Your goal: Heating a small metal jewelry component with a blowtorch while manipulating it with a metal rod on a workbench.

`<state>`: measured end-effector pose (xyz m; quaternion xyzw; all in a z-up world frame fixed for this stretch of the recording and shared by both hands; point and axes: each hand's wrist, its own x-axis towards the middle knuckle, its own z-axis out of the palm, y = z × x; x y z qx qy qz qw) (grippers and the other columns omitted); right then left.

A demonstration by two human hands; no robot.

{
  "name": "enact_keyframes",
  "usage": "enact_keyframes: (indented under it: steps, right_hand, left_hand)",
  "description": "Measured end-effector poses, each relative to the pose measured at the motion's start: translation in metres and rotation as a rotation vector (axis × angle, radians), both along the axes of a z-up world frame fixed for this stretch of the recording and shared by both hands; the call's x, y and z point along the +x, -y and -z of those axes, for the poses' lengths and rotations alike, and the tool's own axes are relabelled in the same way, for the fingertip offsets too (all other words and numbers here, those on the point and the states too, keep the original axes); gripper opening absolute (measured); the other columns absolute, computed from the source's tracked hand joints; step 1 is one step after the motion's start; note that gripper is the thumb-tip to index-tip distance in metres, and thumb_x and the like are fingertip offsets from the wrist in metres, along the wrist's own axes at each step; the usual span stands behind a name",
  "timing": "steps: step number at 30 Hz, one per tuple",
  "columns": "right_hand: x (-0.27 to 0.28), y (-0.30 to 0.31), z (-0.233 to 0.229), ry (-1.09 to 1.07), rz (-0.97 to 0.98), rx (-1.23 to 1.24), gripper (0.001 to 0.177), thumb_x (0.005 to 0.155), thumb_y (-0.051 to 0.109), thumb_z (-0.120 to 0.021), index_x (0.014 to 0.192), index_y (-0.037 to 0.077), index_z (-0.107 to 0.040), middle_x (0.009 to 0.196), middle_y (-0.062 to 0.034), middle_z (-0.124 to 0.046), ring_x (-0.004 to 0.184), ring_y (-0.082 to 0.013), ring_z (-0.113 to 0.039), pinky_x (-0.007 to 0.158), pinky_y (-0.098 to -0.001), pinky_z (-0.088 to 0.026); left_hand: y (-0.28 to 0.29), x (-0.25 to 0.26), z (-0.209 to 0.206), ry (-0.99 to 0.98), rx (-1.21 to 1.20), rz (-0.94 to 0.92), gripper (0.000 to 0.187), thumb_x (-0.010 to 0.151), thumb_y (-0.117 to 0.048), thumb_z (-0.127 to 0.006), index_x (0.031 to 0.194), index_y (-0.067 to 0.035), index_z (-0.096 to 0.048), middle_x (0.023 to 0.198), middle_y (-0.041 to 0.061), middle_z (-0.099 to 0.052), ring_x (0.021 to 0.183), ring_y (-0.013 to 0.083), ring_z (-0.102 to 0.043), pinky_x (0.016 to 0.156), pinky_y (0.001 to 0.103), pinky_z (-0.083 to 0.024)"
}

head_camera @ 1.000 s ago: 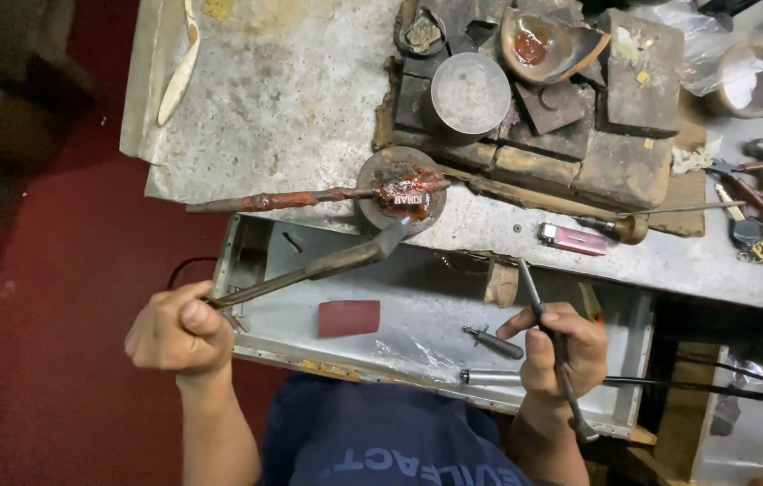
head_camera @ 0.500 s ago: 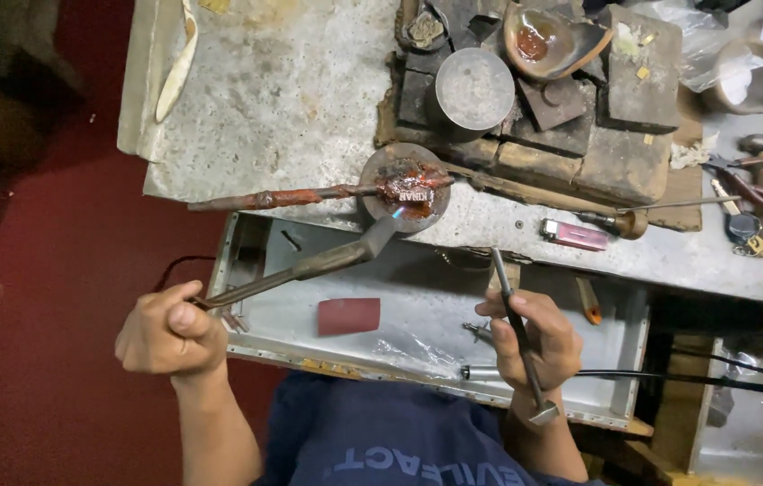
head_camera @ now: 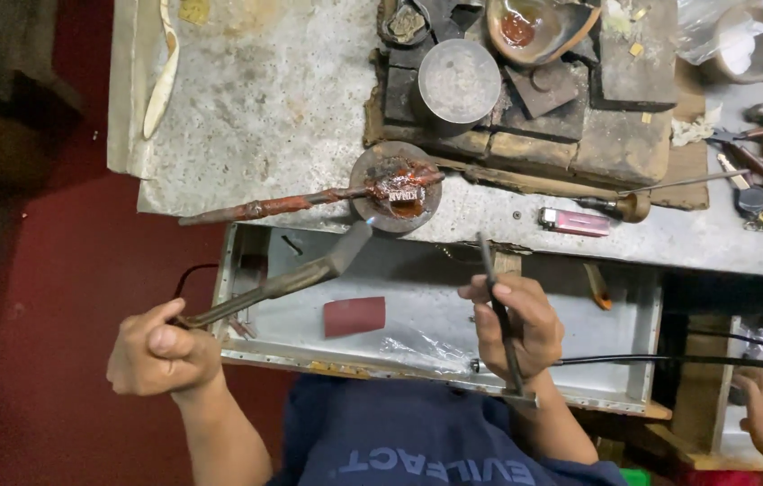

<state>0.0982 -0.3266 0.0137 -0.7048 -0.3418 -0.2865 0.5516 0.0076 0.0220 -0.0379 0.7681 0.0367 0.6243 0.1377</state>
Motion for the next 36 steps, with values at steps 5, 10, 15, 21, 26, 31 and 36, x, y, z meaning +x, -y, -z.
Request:
enact_keyframes:
  steps: [5, 10, 15, 21, 26, 31, 36]
  right_hand:
    - [0.013, -0.03, 0.014, 0.085, 0.322, -0.235, 0.033, 0.093, 0.019, -0.082, 0.115, 0.01, -0.059, 0.097, -0.0127, -0.057, 0.085, -0.0235, -0.057, 0.08, -0.0373, -0.052]
    - [0.043, -0.06, -0.007, 0.09, 0.329, -0.345, 0.054, 0.084, 0.031, -0.09, 0.103, 0.001, -0.049, 0.101, -0.0226, -0.062, 0.093, -0.0338, -0.062, 0.078, -0.0416, -0.057]
    - [0.052, -0.054, -0.002, 0.0, 0.26, -0.344, 0.057, 0.082, 0.031, -0.091, 0.105, 0.003, -0.047, 0.126, -0.0272, -0.064, 0.109, -0.0341, -0.074, 0.083, -0.0349, -0.067]
    - [0.064, -0.041, -0.006, -0.064, 0.149, -0.325, 0.054, 0.082, 0.025, -0.092, 0.104, 0.004, -0.047, 0.13, -0.0278, -0.064, 0.117, -0.0361, -0.072, 0.092, -0.0358, -0.061]
    - [0.048, -0.02, -0.014, 0.037, 0.14, -0.305, 0.048, 0.105, 0.037, -0.053, 0.117, -0.008, -0.064, 0.117, -0.032, -0.065, 0.101, -0.0409, -0.069, 0.087, -0.0457, -0.06]
    - [0.024, -0.011, 0.006, 0.071, 0.117, -0.205, 0.028, 0.106, 0.014, -0.053, 0.128, -0.003, -0.048, 0.098, -0.0277, -0.069, 0.08, -0.0362, -0.074, 0.071, -0.0411, -0.06]
    - [0.021, -0.021, -0.004, 0.216, 0.089, -0.318, 0.029, 0.101, 0.008, -0.068, 0.128, 0.001, -0.058, 0.095, -0.0227, -0.075, 0.08, -0.0324, -0.08, 0.058, -0.0357, -0.059]
  left_hand:
    - [0.007, 0.002, -0.014, -0.034, -0.178, -0.227, 0.06, 0.119, -0.026, -0.037, 0.077, 0.007, -0.064, 0.063, 0.015, -0.067, 0.05, 0.0277, -0.058, 0.049, 0.038, -0.046]
    - [0.006, -0.004, -0.019, -0.048, -0.149, -0.247, 0.063, 0.12, -0.027, -0.037, 0.075, 0.008, -0.065, 0.062, 0.016, -0.065, 0.052, 0.0306, -0.06, 0.051, 0.041, -0.047]
    - [0.006, -0.004, -0.015, -0.081, -0.119, -0.231, 0.063, 0.12, -0.025, -0.037, 0.074, 0.008, -0.065, 0.062, 0.015, -0.066, 0.051, 0.0294, -0.06, 0.051, 0.039, -0.047]
    - [0.018, 0.0, -0.008, -0.098, -0.121, -0.157, 0.06, 0.119, -0.023, -0.036, 0.076, 0.008, -0.065, 0.063, 0.015, -0.066, 0.05, 0.0285, -0.059, 0.048, 0.039, -0.047]
    - [0.021, 0.013, -0.006, -0.088, -0.077, -0.084, 0.058, 0.117, -0.021, -0.038, 0.075, 0.007, -0.067, 0.06, 0.014, -0.065, 0.046, 0.0258, -0.056, 0.042, 0.034, -0.04]
    - [0.024, 0.016, -0.011, -0.145, -0.084, -0.084, 0.058, 0.117, -0.024, -0.036, 0.078, 0.005, -0.067, 0.061, 0.013, -0.064, 0.047, 0.0268, -0.056, 0.043, 0.036, -0.04]
    - [0.019, 0.016, -0.009, -0.114, -0.101, -0.093, 0.057, 0.117, -0.024, -0.036, 0.079, 0.007, -0.065, 0.062, 0.014, -0.067, 0.047, 0.0273, -0.057, 0.044, 0.036, -0.041]
